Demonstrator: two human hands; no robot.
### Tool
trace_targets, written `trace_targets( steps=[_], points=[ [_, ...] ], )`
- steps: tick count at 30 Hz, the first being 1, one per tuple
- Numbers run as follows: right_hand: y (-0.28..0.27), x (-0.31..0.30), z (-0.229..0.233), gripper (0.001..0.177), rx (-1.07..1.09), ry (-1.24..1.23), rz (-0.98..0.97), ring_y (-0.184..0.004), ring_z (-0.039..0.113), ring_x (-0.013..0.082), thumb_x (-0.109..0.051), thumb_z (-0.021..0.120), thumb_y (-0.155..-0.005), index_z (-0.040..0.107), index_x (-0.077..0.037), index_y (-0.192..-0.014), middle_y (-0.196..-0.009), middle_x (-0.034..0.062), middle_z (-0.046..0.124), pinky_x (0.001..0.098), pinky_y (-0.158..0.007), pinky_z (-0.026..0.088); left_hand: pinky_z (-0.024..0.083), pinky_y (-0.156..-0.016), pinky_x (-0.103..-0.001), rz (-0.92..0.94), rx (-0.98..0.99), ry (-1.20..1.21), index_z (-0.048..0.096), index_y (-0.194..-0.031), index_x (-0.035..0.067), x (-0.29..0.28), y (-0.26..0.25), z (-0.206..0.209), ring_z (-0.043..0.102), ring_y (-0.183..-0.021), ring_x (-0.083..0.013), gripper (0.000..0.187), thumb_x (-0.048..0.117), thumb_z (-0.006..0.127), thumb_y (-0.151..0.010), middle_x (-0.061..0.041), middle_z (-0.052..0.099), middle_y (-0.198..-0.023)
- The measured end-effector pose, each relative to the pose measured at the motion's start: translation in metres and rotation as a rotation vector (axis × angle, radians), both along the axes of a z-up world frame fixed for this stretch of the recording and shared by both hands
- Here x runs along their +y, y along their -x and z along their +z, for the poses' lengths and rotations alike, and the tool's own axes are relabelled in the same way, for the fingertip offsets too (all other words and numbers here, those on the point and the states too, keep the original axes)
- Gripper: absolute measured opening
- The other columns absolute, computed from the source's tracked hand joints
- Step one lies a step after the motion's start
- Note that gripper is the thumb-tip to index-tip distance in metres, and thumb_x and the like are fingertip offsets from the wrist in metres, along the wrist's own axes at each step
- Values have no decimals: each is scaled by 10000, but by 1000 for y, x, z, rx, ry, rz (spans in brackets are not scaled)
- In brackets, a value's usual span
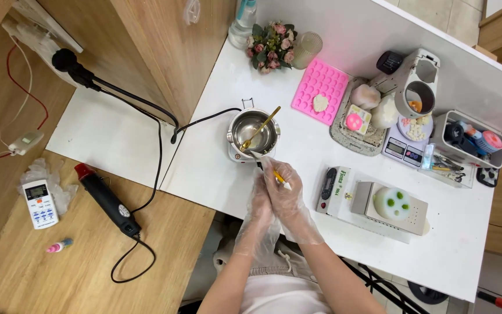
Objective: Preparing and pouring melted wax for candle decorations at a workbench.
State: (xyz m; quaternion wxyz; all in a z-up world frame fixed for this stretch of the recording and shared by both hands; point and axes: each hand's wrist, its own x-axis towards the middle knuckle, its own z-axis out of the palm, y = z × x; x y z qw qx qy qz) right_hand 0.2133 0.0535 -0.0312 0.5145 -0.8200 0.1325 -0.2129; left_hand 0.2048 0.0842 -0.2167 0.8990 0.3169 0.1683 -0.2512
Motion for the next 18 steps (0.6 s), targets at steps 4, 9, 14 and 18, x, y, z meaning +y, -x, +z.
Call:
trace_targets(
  steps=[4,9,14,18],
  points=[
    [-2,2,14,140,63,7,-12,-867,693,214,-65,706,-957,726,18,-1069,-1012,149,727,325,-775,560,491,-990,-287,-75,58,32,522,-1382,81,10,-7,43,577,-1130,-138,552,497,321,-1081,-50,592,-1256],
    [-1,-7,19,116,10,300,163,-851,665,325,-44,710,-931,687,32,-1016,-933,179,703,406,-755,541,488,-987,-312,-143,-37,-131,498,-1371,123,8,2,27,576,-1130,-138,462,449,363,-1073,-33,579,-1248],
    [4,-15,33,109,-3,356,230,-839,656,345,-38,708,-918,673,31,-995,-907,182,695,420,-745,534,501,-917,-317,-115,-7,16,554,-1256,71,3,8,11,575,-1027,-159,472,463,327,-1121,-50,589,-1125],
    [2,-17,25,150,285,242,87,-728,662,249,-181,675,-961,708,-37,-934,-793,126,706,402,-662,530,509,-959,-309,-61,-28,104,558,-1225,87,3,5,29,588,-1054,-133,435,448,372,-1069,-25,614,-1141]
  ],
)
